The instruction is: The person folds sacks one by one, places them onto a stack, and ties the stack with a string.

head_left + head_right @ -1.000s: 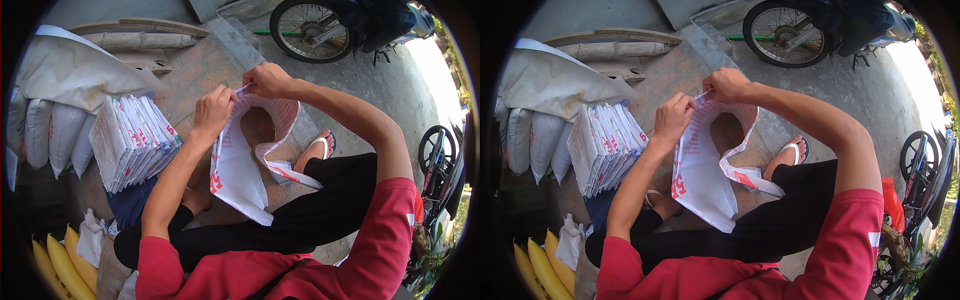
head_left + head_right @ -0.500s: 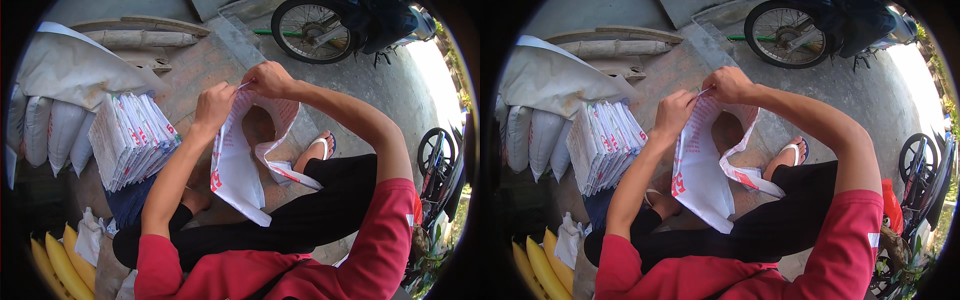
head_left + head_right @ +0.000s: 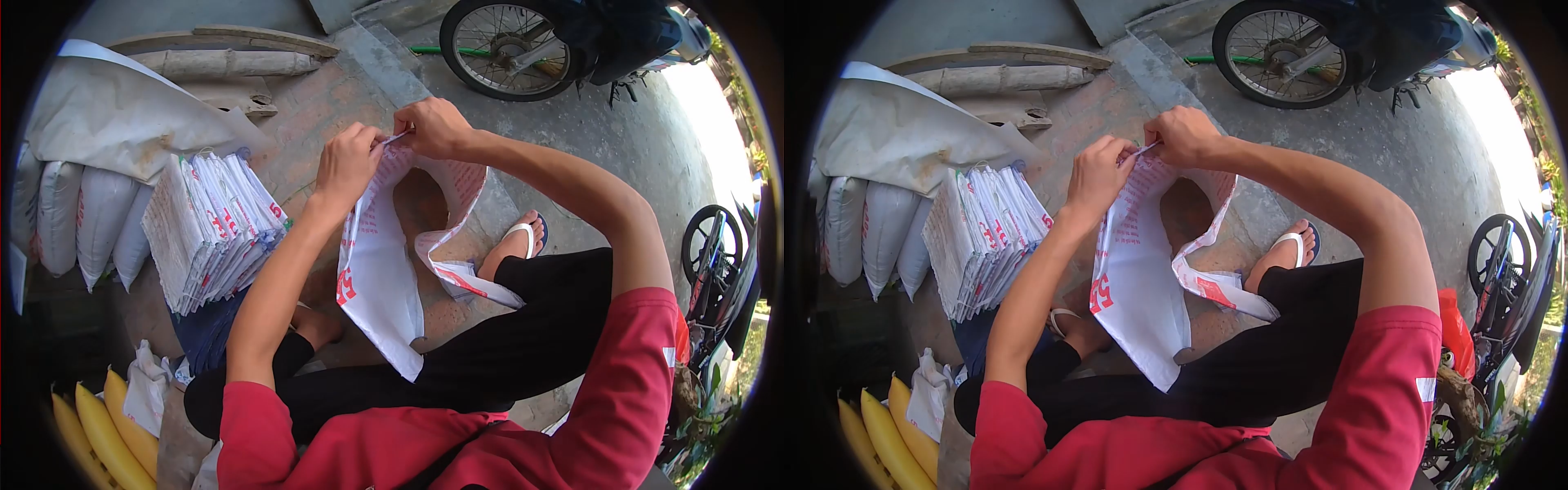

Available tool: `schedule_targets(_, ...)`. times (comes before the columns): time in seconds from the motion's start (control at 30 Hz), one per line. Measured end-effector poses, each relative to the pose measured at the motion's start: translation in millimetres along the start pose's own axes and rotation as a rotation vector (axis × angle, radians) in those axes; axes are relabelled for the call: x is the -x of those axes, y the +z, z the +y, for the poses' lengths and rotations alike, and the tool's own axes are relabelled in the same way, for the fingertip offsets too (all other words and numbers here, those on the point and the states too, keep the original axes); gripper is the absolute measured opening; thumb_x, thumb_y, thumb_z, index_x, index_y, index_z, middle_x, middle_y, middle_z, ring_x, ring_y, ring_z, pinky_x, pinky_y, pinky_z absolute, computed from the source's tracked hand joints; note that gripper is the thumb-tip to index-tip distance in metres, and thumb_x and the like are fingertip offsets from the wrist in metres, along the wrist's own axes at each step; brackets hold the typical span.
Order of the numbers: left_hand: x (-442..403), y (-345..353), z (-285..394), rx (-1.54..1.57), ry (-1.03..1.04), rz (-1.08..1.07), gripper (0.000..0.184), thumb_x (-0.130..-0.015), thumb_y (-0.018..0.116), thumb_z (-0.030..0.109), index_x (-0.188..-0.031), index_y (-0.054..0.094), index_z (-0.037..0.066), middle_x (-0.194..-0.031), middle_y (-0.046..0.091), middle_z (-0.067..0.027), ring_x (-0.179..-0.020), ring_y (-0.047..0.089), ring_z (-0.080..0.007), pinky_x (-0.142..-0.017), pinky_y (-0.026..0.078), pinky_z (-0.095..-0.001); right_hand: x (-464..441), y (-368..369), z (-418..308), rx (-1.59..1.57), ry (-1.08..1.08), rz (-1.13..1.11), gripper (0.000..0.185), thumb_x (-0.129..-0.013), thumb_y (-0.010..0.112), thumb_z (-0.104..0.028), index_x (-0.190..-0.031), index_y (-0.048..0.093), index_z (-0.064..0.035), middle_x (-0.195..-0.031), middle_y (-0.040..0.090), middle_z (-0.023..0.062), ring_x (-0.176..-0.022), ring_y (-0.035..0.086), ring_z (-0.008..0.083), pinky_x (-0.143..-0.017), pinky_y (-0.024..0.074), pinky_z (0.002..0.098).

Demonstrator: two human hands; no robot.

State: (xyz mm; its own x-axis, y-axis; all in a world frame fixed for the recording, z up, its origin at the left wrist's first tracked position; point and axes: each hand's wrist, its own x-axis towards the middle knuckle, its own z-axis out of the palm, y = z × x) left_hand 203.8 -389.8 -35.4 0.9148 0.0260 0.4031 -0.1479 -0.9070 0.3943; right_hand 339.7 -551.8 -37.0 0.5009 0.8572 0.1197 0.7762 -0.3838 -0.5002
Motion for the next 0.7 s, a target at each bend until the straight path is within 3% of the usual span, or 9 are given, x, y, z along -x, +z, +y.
schedule_targets(0.17, -0.7, 0.5, 2.2, -0.077, -0.013, -0.016, 0.013, -0.083, 0.072, 0.009, -0.095, 0.072, 0.005, -0.088, 0.067, -0.0128, -0.082, 0.068, -0.0317, -0.074, 0.054, -0.0423, -1.9, 4.2, 4.1, -0.009, -0.014, 0.019, 0.021, -0.075, 0.074, -0.017, -0.094, 0.073, -0.0098, -0.089, 0.074, 0.0114, -0.087, 0.071, 0.0316, -0.076, 0.0550, 0.0424)
schedule_targets(0.33, 5.0, 2.4, -2.8, -0.085, 0.121, 0.027, 0.014, -0.081, 0.073, 0.009, -0.094, 0.071, 0.005, -0.086, 0.066, -0.0111, -0.082, 0.067, -0.0309, -0.073, 0.053, -0.0422, 5.3, -5.6, -5.1, -0.069, -0.043, 0.009, 0.028, -0.080, 0.075, -0.027, -0.102, 0.073, -0.0099, -0.092, 0.073, 0.0133, -0.090, 0.070, 0.0330, -0.080, 0.0541, 0.0437)
schedule_targets(0.53, 10.4, -0.1, -5.1, -0.059, 0.162, 0.067, 0.013, -0.080, 0.074, 0.012, -0.091, 0.069, 0.006, -0.083, 0.064, -0.0087, -0.080, 0.066, -0.0298, -0.071, 0.053, -0.0413, 7.0, -3.9, 5.1, 0.022, -0.299, -0.059, 0.040, -0.085, 0.071, -0.035, -0.115, 0.071, -0.0085, -0.099, 0.073, 0.0123, -0.094, 0.070, 0.0340, -0.083, 0.0541, 0.0440)
schedule_targets(0.63, 11.6, 1.7, -5.4, -0.092, 0.176, 0.073, 0.013, -0.080, 0.074, 0.012, -0.090, 0.068, 0.006, -0.082, 0.064, -0.0085, -0.080, 0.065, -0.0296, -0.070, 0.052, -0.0417, 7.4, -3.0, 5.4, -0.016, -0.329, -0.001, 0.043, -0.088, 0.071, -0.044, -0.113, 0.070, -0.0095, -0.094, 0.071, 0.0144, -0.089, 0.068, 0.0335, -0.079, 0.0529, 0.0453)
schedule_targets(0.7, 12.3, 2.6, -5.1, -0.102, 0.178, 0.075, 0.013, -0.080, 0.074, 0.012, -0.090, 0.067, 0.006, -0.082, 0.063, -0.0084, -0.080, 0.065, -0.0296, -0.070, 0.052, -0.0420, 11.6, -6.7, 0.4, -0.056, -0.314, 0.019, 0.038, -0.088, 0.071, -0.040, -0.111, 0.069, -0.0100, -0.091, 0.071, 0.0135, -0.087, 0.069, 0.0327, -0.078, 0.0530, 0.0450)
